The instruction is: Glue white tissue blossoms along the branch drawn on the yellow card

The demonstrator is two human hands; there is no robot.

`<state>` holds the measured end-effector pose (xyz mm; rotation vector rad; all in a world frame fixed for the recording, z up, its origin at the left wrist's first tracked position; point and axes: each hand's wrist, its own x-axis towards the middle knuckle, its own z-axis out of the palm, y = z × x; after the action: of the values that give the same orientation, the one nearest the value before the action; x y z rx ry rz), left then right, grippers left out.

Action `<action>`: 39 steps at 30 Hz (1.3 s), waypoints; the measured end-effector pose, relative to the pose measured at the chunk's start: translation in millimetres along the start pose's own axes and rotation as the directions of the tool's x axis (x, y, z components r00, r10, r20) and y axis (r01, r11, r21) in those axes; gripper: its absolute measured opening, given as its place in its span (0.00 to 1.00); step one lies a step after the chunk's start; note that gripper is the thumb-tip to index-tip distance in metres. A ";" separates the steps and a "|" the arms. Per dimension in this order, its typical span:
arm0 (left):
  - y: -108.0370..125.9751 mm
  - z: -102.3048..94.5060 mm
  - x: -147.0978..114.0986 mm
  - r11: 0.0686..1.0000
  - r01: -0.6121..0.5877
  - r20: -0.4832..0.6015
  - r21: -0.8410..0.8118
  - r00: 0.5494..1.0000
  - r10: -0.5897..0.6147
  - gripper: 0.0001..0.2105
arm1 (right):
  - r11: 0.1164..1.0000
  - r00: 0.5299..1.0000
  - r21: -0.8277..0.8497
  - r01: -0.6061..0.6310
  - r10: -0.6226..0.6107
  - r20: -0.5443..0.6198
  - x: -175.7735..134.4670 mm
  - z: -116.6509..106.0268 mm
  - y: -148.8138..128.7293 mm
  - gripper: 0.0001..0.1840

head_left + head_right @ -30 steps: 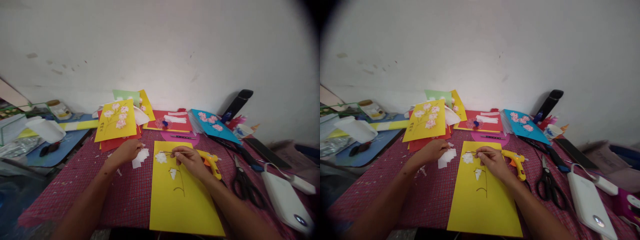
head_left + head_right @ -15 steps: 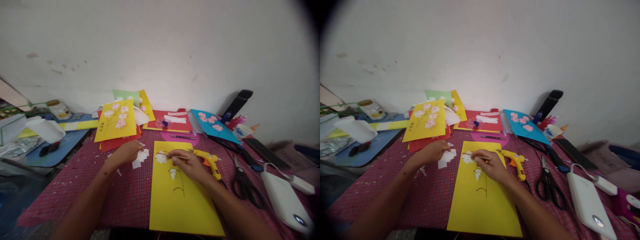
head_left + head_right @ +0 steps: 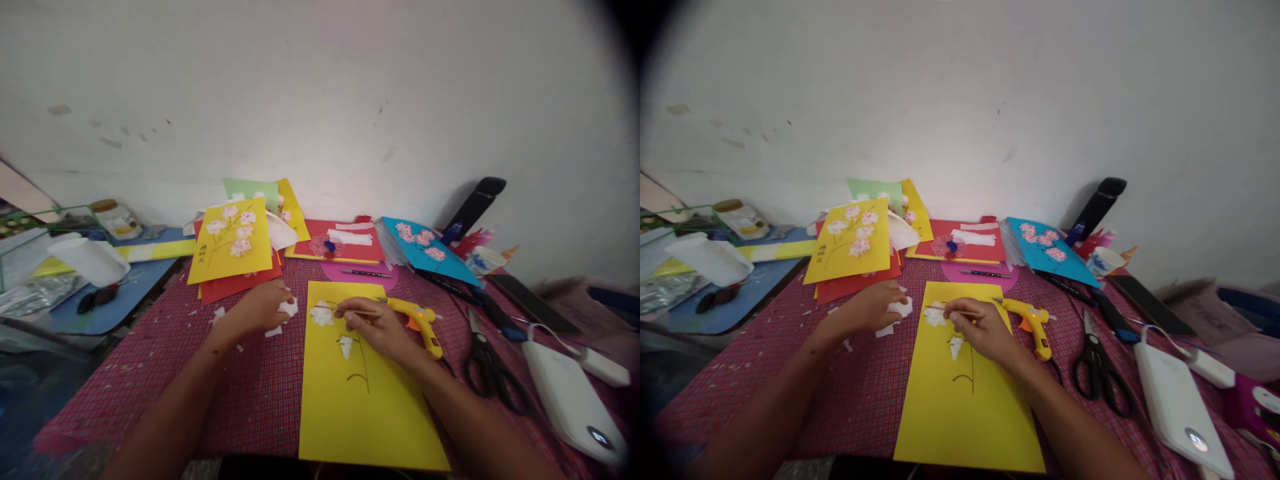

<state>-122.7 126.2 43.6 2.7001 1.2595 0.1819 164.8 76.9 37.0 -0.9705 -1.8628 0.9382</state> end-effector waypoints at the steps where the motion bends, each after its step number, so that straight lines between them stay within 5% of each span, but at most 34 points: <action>1: 2.5 0.5 0.4 1.000 -0.004 -0.004 0.007 1.000 0.004 0.13 | 1.000 1.000 -0.002 -0.003 0.003 0.000 0.2 0.1 0.0 0.10; 31: 22.0 6.0 8.1 0.981 -0.043 -0.027 0.191 0.998 0.049 0.12 | 0.999 0.999 0.024 -0.034 0.034 -0.002 -0.1 1.3 4.9 0.10; 39: 11.4 3.3 8.3 0.997 -0.011 -0.042 0.073 0.999 0.014 0.15 | 1.000 1.000 0.009 -0.025 0.025 0.004 0.9 0.6 2.4 0.09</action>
<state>-108.2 125.1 42.9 2.7798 1.2859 0.1992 164.5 78.5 35.0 -0.9894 -1.8516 0.9632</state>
